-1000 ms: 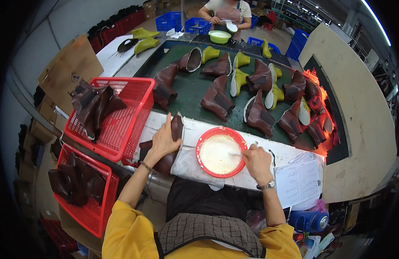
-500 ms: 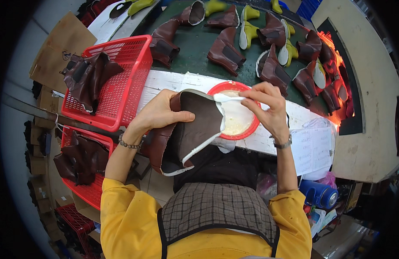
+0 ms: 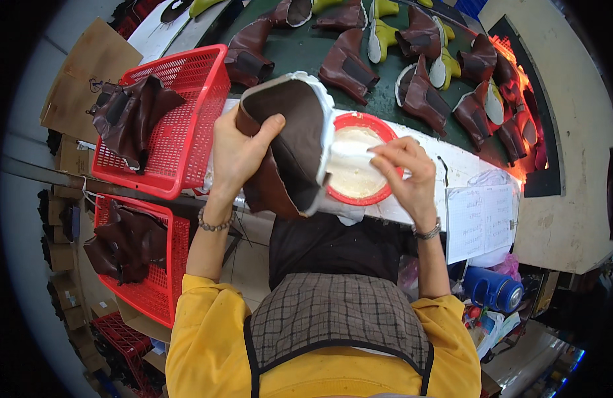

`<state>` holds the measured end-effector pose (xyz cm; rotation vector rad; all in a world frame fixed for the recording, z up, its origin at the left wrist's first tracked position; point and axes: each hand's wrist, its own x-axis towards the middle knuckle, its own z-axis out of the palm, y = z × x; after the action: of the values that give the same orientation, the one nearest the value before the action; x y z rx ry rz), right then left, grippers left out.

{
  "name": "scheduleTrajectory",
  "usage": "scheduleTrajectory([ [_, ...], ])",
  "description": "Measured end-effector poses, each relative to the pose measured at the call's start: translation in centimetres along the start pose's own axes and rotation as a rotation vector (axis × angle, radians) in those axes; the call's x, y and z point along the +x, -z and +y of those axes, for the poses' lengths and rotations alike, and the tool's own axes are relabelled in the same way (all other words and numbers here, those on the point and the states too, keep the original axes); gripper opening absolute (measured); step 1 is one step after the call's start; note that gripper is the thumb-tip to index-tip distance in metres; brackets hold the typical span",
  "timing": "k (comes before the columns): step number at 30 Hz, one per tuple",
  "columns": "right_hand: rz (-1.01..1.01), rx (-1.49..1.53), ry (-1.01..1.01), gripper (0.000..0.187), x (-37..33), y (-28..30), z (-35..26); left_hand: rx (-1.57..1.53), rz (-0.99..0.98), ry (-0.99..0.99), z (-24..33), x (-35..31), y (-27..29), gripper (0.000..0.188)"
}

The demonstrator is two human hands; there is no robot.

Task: Applying adhesive to the inner edges of shoe uppers using a brush and a bowl of glue in a factory setting.

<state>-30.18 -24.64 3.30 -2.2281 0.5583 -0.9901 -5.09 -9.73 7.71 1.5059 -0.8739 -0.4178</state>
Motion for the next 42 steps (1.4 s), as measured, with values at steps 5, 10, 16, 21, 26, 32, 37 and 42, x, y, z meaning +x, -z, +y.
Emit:
scheduleTrajectory([
  [5,-0.125,-0.366,-0.182,0.012,-0.3,0.9,3.6,0.423,-0.067,-0.115,-5.7,1.9,2.0,0.078],
  [10,-0.189,-0.724,-0.11,0.014,-1.4,1.2,4.1,0.848,-0.276,-0.262,-10.1,-1.8,3.9,0.137],
  [16,-0.062,-0.471,-0.311,0.015,-2.2,2.5,3.5,1.406,-0.402,-0.07,-8.4,-5.7,3.4,0.142],
  [21,-0.059,-0.397,-0.325,0.015,-2.4,2.2,4.2,0.888,-0.206,-0.225,-8.5,-4.9,5.8,0.122],
  [26,-0.047,0.15,-0.221,0.016,-1.2,-0.3,1.2,0.705,-0.134,-0.457,-5.7,-5.9,4.4,0.118],
  [32,-0.052,0.125,-0.196,0.015,0.4,-0.8,2.3,0.52,-0.229,-0.559,-3.5,-7.5,3.4,0.115],
  [37,0.118,0.162,-0.044,0.016,4.1,-0.2,2.8,0.415,-0.286,-0.607,-3.3,-7.7,3.3,0.12],
  [42,0.108,0.143,0.012,0.019,2.4,0.3,0.5,0.399,-0.035,-0.701,-3.5,-6.2,2.0,0.131],
])
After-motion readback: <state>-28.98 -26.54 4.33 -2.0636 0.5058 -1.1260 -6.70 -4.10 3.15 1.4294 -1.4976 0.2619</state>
